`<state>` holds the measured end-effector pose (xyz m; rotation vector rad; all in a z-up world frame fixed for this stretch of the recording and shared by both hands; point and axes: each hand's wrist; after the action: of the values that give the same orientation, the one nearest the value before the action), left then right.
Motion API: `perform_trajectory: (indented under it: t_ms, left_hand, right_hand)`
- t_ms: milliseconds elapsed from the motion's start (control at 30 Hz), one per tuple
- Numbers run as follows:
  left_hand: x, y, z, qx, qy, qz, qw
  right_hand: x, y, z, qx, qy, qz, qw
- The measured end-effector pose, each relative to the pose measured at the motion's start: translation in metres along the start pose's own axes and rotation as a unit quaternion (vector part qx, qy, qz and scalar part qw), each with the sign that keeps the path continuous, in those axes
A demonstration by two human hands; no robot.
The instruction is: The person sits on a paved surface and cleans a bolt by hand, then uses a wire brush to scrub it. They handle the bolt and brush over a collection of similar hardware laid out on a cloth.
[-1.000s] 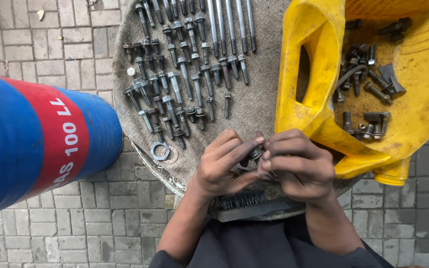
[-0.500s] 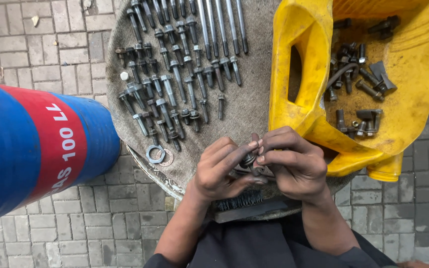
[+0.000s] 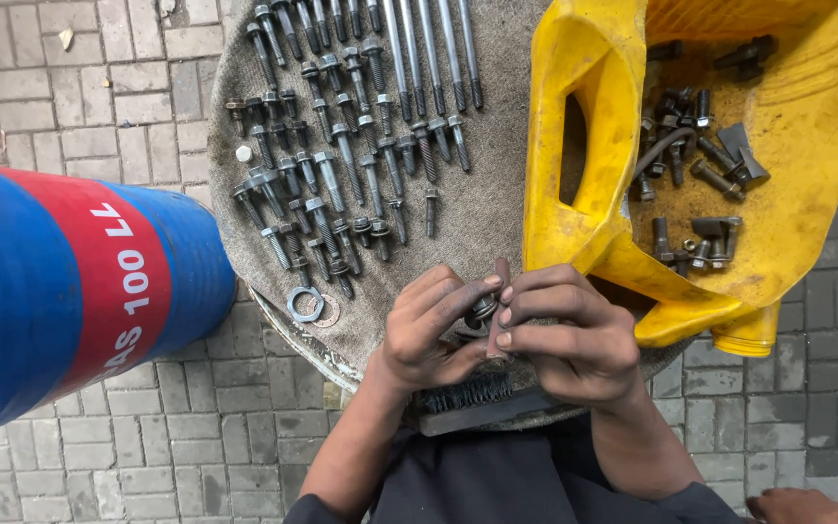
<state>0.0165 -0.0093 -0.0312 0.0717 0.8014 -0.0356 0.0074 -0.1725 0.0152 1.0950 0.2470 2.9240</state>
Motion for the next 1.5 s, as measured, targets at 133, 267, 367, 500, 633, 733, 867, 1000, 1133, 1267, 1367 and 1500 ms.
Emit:
perform_trajectory:
  t_ms: [133,267,367,500,633,733,867,1000,1133,1267,1367,1500]
  left_hand:
    - [-0.005,-0.001,0.008,-0.012,0.005,-0.003,1.000]
    - [-0.028,-0.003,0.024,-0.014,0.018,-0.026,0.999]
    - [-0.056,-0.001,0.050,-0.007,0.022,-0.031,0.999]
    - [-0.083,0.002,0.077,0.022,0.017,-0.007,1.000]
    - [-0.113,-0.003,0.095,0.006,0.009,-0.032,0.999]
    - [-0.133,-0.002,0.107,0.009,0.003,-0.020,1.000]
    - [-0.158,-0.004,0.118,0.013,-0.012,-0.017,1.000]
    - [-0.174,0.007,0.105,0.136,0.030,0.063,0.988]
    - [-0.181,0.000,0.103,0.131,0.021,0.049,0.990]
    - [-0.186,-0.011,0.114,0.028,-0.036,0.007,0.999]
    - [-0.190,-0.010,0.118,0.032,-0.049,0.004,0.998]
    - [-0.193,-0.009,0.120,0.042,-0.068,0.028,0.996]
  right_hand:
    - [-0.006,-0.001,0.007,-0.010,-0.036,-0.014,0.999]
    - [0.011,0.004,0.019,-0.016,-0.044,0.000,0.999]
    - [0.024,0.012,0.032,-0.024,-0.049,0.004,0.998]
    - [0.058,0.022,0.063,-0.018,-0.029,0.008,0.999]
    - [0.084,0.030,0.085,-0.022,-0.022,0.009,0.999]
    - [0.101,0.036,0.096,-0.019,-0.019,0.017,0.999]
    - [0.116,0.042,0.101,-0.011,-0.006,0.035,0.999]
    - [0.147,0.051,0.096,0.039,-0.011,-0.001,0.999]
    - [0.144,0.049,0.091,0.023,-0.019,0.018,0.999]
    - [0.151,0.052,0.095,-0.005,0.021,0.027,0.999]
    - [0.151,0.053,0.100,-0.006,0.029,-0.003,1.000]
    - [0.180,0.056,0.107,0.001,0.038,-0.028,0.999]
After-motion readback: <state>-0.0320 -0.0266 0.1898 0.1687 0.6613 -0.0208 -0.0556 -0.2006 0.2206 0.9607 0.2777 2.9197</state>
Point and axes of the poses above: each hand's wrist, its own z-axis towards the middle knuckle, its own y-axis out of the back of the hand, x = y × z, and after that the axes turned 3 degrees about y, right-handed
